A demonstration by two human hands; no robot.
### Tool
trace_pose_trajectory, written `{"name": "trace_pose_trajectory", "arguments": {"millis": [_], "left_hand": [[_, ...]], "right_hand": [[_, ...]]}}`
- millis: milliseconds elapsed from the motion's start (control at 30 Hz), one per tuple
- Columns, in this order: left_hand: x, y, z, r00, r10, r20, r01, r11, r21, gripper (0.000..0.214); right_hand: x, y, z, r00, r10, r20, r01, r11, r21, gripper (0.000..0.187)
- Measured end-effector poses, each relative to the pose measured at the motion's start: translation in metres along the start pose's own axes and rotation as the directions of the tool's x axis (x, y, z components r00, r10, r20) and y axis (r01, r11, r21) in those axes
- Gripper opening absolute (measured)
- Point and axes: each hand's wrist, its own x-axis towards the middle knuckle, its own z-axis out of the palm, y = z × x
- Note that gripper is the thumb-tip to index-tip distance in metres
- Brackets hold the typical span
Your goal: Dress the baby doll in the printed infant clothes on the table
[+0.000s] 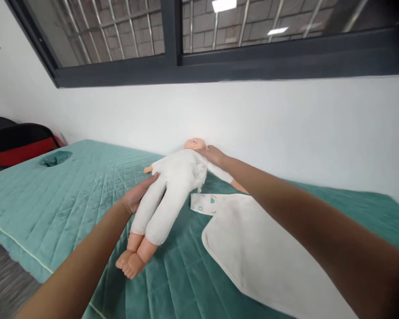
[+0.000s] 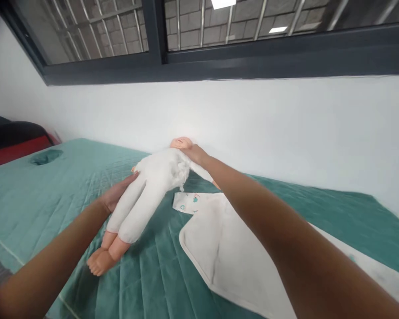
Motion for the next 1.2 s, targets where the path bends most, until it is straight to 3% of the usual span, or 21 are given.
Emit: {"name": "trace_pose_trajectory", "arguments": {"millis": [67,133,233,300,400,533,700,767,833,900,967,1067,1133,1200], "left_hand": [[-0.006,0.002,0.032,0.997,0.050,0.052,-0.050,0.999,-0.003,0.063],[-0.011,-0.003,0.077,0.988,0.121,0.099,-0.120,0.993,-0.019,0.061],[-0.017,-0.027,0.154,0.967,0.214,0.137,-0.210,0.977,-0.041,0.064],[-0.022,-0.050,0.203,0.960,0.231,0.162,-0.220,0.972,-0.078,0.069],[-0.031,-0.085,0.261,0.958,0.199,0.208,-0.160,0.969,-0.189,0.076],[-0.043,-0.117,0.303,0.973,0.135,0.187,-0.083,0.961,-0.263,0.080],[-0.039,-0.127,0.312,0.987,0.094,0.133,-0.061,0.971,-0.232,0.070],[-0.027,-0.122,0.304,0.987,0.113,0.112,-0.100,0.988,-0.114,0.066],[-0.009,-0.112,0.292,0.979,0.189,0.072,-0.197,0.973,0.123,0.062],[0.012,-0.103,0.279,0.951,0.308,0.015,-0.279,0.840,0.465,0.059],[0.030,-0.096,0.271,0.897,0.440,-0.036,-0.253,0.581,0.773,0.050],[0.045,-0.096,0.265,0.852,0.522,0.034,-0.166,0.208,0.964,0.029],[0.048,-0.099,0.263,0.856,0.510,0.086,-0.165,0.111,0.980,0.029],[0.049,-0.102,0.259,0.847,0.524,0.091,-0.158,0.084,0.984,0.029]], "right_hand": [[-0.022,0.004,-0.032,0.997,0.051,-0.050,-0.052,0.998,-0.020,0.063],[-0.050,0.016,-0.068,0.990,0.095,-0.104,-0.100,0.994,-0.043,0.081],[-0.099,0.049,-0.120,0.968,0.180,-0.174,-0.200,0.975,-0.101,0.102],[-0.132,0.076,-0.149,0.954,0.234,-0.189,-0.262,0.954,-0.143,0.105],[-0.174,0.114,-0.174,0.939,0.278,-0.205,-0.316,0.931,-0.186,0.101],[-0.198,0.150,-0.175,0.930,0.307,-0.204,-0.351,0.905,-0.240,0.096],[-0.187,0.179,-0.167,0.940,0.300,-0.162,-0.338,0.888,-0.313,0.091],[-0.180,0.186,-0.170,0.947,0.288,-0.146,-0.322,0.876,-0.360,0.086],[-0.174,0.188,-0.176,0.951,0.276,-0.137,-0.308,0.856,-0.414,0.082],[-0.169,0.183,-0.180,0.956,0.246,-0.157,-0.292,0.818,-0.496,0.077],[-0.165,0.170,-0.175,0.967,0.148,-0.209,-0.248,0.748,-0.616,0.065],[-0.158,0.143,-0.146,0.971,-0.119,-0.207,-0.089,0.624,-0.777,0.050],[-0.152,0.127,-0.117,0.965,-0.240,-0.108,0.051,0.570,-0.820,0.049],[-0.145,0.115,-0.087,0.965,-0.247,0.088,0.212,0.538,-0.816,0.049]]}}
